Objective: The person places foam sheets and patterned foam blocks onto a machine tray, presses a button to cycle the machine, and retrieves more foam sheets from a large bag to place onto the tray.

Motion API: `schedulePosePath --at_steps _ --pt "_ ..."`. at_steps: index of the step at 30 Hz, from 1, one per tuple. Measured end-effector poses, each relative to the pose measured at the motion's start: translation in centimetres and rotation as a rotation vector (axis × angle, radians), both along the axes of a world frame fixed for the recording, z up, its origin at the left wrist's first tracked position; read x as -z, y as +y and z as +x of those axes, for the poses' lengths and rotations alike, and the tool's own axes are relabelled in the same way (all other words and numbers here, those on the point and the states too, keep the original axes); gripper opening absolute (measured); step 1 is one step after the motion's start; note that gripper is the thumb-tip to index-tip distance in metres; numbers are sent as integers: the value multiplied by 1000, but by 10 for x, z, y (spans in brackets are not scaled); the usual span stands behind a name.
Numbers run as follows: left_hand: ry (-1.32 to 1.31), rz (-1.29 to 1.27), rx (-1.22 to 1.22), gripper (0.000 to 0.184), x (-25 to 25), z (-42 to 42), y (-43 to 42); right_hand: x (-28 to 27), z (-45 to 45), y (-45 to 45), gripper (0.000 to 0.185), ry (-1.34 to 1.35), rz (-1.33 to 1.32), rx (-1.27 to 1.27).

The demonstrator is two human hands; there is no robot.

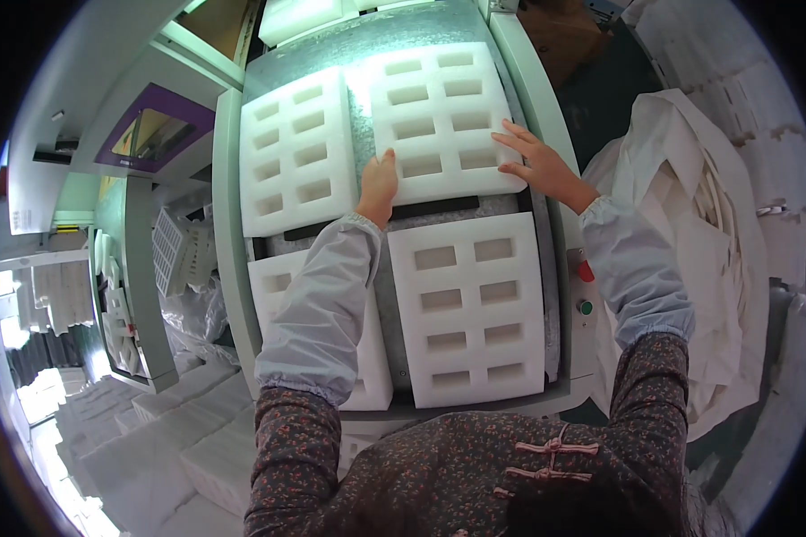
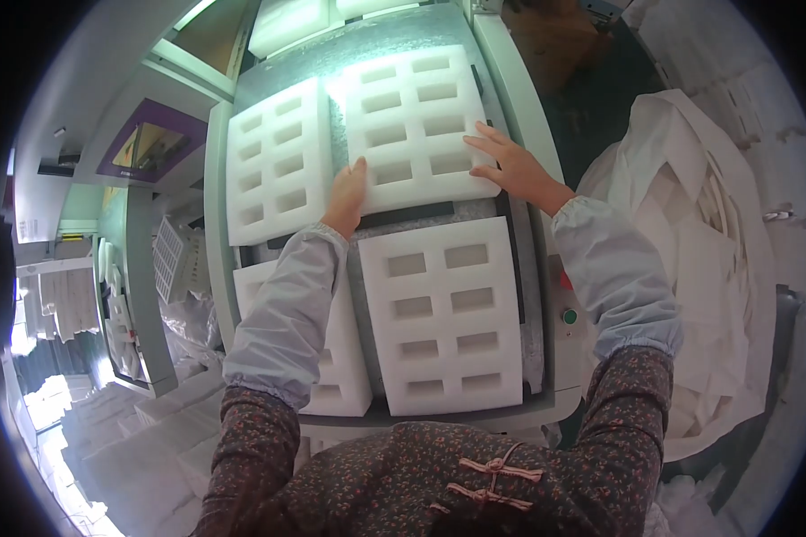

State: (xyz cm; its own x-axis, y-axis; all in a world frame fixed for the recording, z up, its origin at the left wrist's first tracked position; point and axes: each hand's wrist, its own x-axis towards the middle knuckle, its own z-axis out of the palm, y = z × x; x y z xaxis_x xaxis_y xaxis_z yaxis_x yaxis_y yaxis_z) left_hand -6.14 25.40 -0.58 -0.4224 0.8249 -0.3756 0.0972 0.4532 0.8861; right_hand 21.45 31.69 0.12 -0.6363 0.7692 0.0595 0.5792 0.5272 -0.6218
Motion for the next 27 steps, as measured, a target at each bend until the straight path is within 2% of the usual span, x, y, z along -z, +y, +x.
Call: schedulePosePath --at_steps 2,3,5,6,7,10,12,15,22,27 --pt "-38 -9 8 44 2 -2 0 8 1 -3 52 249 -112 79" --pt "-20 -1 44 44 3 -2 0 14 0 -6 52 269 -100 113" --pt "-41 42 9 46 12 -6 0 23 -5 -16 50 632 -372 402" --pt "-56 25 45 47 18 -11 1 25 -4 -19 47 585 -341 361" --pt "-73 6 81 48 23 -17 2 36 -8 -23 46 409 -302 458" --pt "-76 7 120 50 19 -18 3 51 -34 -36 42 576 -134 667" --pt "22 -86 65 49 24 -22 7 52 -40 -40 42 602 -5 668" --pt "-106 -122 64 52 26 -27 8 58 -44 -36 44 624 99 685" --pt "-180 -165 92 52 11 -21 4 56 -46 -38 46 652 100 710" --pt "-323 -103 170 53 35 -40 6 75 -47 -32 46 594 85 672"
